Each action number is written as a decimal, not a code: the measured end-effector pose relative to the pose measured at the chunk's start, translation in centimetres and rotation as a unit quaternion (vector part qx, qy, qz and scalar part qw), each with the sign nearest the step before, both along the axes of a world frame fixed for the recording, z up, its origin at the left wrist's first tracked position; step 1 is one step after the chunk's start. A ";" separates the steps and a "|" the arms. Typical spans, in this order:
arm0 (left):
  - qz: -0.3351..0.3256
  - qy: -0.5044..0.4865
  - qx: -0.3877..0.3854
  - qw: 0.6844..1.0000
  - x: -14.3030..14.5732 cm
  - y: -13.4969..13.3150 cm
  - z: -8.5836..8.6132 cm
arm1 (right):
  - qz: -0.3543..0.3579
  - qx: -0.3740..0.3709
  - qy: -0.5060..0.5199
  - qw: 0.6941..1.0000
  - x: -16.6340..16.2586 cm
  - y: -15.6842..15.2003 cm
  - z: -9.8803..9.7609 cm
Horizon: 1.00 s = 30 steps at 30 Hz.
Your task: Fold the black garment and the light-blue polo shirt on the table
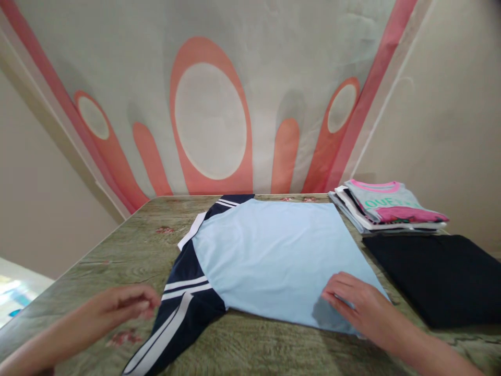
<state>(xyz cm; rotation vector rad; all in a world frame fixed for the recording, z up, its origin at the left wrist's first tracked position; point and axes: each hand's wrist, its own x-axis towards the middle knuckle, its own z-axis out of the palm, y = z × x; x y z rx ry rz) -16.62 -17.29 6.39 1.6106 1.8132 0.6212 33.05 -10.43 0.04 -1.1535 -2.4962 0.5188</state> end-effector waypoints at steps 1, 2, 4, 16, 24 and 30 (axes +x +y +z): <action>-0.053 0.032 -0.030 0.998 0.4 1.7 0.8 | -0.002 0.023 0.005 1.000 -0.4 0.6 -0.2; -0.045 0.066 0.009 0.997 1.0 3.5 1.4 | -0.006 0.046 0.007 0.999 -0.7 1.1 -0.5; -0.061 0.119 0.051 0.990 2.6 6.2 1.7 | -0.021 0.077 -0.003 0.997 -1.4 1.5 -1.3; -0.404 -0.123 -0.250 0.871 7.4 0.1 3.9 | -0.018 0.094 -0.021 0.995 -0.8 0.7 -3.6; -0.171 0.214 0.152 0.950 7.8 11.5 -1.1 | -0.082 0.155 -0.020 0.984 -0.2 1.9 -5.6; -0.112 0.363 0.129 0.916 5.0 19.7 -9.1 | -0.100 0.109 -0.109 0.983 0.2 3.0 -5.6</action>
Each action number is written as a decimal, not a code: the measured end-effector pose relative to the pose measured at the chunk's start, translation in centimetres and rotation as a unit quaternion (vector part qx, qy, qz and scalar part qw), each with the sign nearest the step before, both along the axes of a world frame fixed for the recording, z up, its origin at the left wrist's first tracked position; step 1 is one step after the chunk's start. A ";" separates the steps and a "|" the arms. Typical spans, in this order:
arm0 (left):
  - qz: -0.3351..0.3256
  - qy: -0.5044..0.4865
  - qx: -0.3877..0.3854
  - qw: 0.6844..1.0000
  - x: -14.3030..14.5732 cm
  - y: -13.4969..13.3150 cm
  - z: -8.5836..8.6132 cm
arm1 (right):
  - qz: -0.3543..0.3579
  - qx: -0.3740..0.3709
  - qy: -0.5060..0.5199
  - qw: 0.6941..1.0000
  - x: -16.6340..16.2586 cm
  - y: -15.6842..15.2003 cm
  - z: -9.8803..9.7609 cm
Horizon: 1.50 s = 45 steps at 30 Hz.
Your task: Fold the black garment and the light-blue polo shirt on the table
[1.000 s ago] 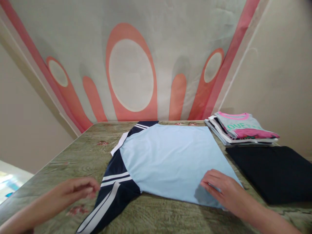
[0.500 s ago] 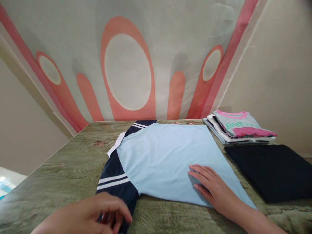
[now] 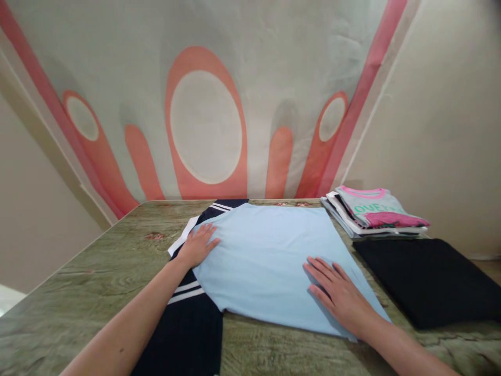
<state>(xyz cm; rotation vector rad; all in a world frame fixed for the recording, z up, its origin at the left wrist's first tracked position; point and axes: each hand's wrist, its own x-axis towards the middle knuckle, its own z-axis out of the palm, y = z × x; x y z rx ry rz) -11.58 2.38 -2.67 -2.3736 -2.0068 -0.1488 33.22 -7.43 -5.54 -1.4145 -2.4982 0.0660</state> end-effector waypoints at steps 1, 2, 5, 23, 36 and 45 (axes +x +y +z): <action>0.007 0.003 0.002 1.000 -0.4 0.4 -0.4 | -0.001 -0.007 -0.004 1.000 0.0 0.6 0.2; 0.013 0.006 0.003 1.000 -0.6 0.6 -0.6 | -0.001 -0.012 -0.006 1.000 0.0 1.3 0.4; 0.027 0.020 0.001 0.999 -1.2 -0.1 -0.8 | -0.001 -0.018 -0.003 1.000 0.0 2.7 0.6; -0.026 -0.059 0.026 0.998 6.7 3.6 -0.1 | 0.225 -0.061 0.031 0.972 -17.7 4.9 6.3; 0.012 -0.017 -0.016 1.000 2.8 4.6 -1.4 | -0.081 0.001 0.022 0.996 -0.6 14.8 -1.0; -0.076 0.004 -0.025 0.997 13.6 4.5 1.5 | -0.058 0.087 0.071 0.992 -2.6 13.8 -0.2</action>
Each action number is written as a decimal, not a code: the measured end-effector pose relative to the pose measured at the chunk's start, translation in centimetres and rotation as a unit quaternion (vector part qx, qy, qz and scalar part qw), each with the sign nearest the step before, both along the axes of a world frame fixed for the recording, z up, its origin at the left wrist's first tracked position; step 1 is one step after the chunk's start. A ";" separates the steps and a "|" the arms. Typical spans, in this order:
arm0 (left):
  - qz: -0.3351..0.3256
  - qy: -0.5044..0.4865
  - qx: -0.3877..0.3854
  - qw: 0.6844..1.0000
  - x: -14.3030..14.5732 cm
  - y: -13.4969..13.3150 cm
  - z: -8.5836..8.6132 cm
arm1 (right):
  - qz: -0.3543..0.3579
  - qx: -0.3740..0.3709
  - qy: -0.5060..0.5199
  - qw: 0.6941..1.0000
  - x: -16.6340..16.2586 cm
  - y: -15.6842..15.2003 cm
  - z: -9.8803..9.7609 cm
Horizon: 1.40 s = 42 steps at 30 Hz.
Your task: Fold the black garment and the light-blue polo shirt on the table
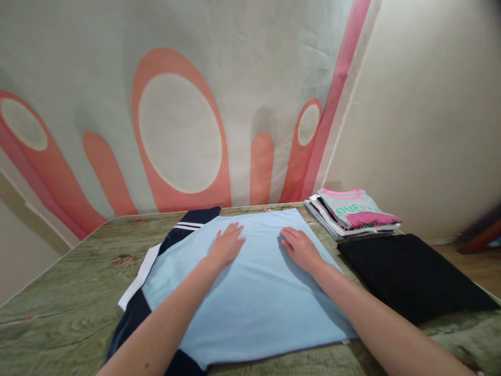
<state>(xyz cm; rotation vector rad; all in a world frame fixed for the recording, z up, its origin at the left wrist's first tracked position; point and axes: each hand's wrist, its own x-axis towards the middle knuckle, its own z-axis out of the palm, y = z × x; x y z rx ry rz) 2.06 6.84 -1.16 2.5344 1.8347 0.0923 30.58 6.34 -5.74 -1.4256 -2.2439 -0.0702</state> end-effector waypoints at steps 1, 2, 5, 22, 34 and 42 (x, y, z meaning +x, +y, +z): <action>-0.047 -0.002 -0.013 0.999 1.9 -0.8 -0.3 | 0.024 0.002 0.004 1.000 -0.8 -0.3 0.1; -0.090 -0.003 -0.023 0.996 3.5 -1.5 -0.8 | 0.040 0.002 0.008 0.999 -1.4 -0.5 0.1; -0.182 -0.024 -0.027 0.983 4.8 -2.5 -2.1 | 0.045 -0.002 0.029 0.999 -1.9 -1.0 0.0; -0.023 -0.013 0.004 1.000 3.7 3.1 0.9 | -0.076 -0.105 0.018 0.991 3.9 10.7 0.9; -0.109 -0.048 -0.011 0.993 15.4 4.6 -3.3 | -0.099 -0.095 -0.018 0.990 5.9 11.3 -2.5; 0.056 0.002 -0.023 0.998 -1.8 6.7 -1.0 | -0.101 -0.086 -0.012 0.991 5.8 11.1 -2.8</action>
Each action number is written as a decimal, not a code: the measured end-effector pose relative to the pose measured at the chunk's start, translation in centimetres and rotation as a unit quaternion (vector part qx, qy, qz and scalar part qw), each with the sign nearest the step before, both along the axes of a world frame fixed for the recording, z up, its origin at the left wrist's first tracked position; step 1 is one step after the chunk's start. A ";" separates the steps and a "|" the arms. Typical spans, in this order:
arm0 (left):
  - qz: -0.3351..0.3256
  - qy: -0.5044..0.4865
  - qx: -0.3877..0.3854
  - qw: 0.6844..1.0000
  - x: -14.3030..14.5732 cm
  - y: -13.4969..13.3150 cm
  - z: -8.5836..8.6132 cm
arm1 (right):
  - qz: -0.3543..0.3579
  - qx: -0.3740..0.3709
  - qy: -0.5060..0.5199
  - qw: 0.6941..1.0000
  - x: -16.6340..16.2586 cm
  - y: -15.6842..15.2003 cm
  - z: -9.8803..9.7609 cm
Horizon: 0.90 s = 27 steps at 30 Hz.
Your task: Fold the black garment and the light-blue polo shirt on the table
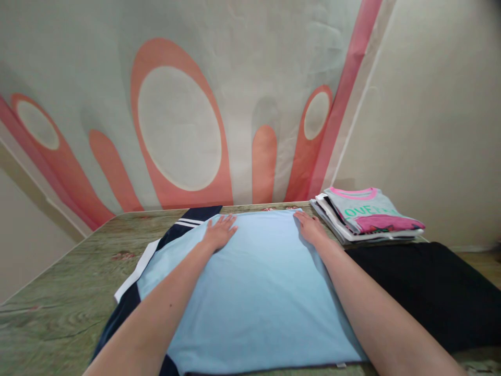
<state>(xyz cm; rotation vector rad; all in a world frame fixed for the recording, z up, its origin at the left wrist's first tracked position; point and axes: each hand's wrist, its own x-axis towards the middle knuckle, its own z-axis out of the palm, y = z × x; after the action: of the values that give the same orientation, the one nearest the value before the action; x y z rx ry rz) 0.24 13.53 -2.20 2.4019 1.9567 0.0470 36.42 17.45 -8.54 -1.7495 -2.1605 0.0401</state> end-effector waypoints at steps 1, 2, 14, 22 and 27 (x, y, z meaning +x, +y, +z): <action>0.025 0.008 0.004 1.000 -1.7 -0.2 0.6 | 0.000 0.003 0.002 1.000 0.0 0.0 0.0; 0.050 0.016 0.010 0.999 -2.9 -0.4 1.1 | -0.001 0.006 0.005 1.000 -0.1 -0.1 0.1; -0.169 -0.006 -0.018 0.986 14.2 -0.8 -1.9 | 0.113 0.024 0.005 0.993 -1.6 0.2 0.1; -0.077 0.008 -0.004 0.997 4.5 4.0 -2.0 | 0.100 0.015 0.001 0.995 -0.9 0.2 -0.2; 0.001 0.036 0.029 0.999 -4.5 2.8 -1.4 | 0.083 0.003 -0.001 0.997 -1.3 -0.3 0.3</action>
<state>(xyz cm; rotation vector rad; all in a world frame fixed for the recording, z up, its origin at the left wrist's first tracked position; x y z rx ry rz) -4.29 16.31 -3.59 2.4711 2.0168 0.0181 35.07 17.17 -8.21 -1.5631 -2.3009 0.0738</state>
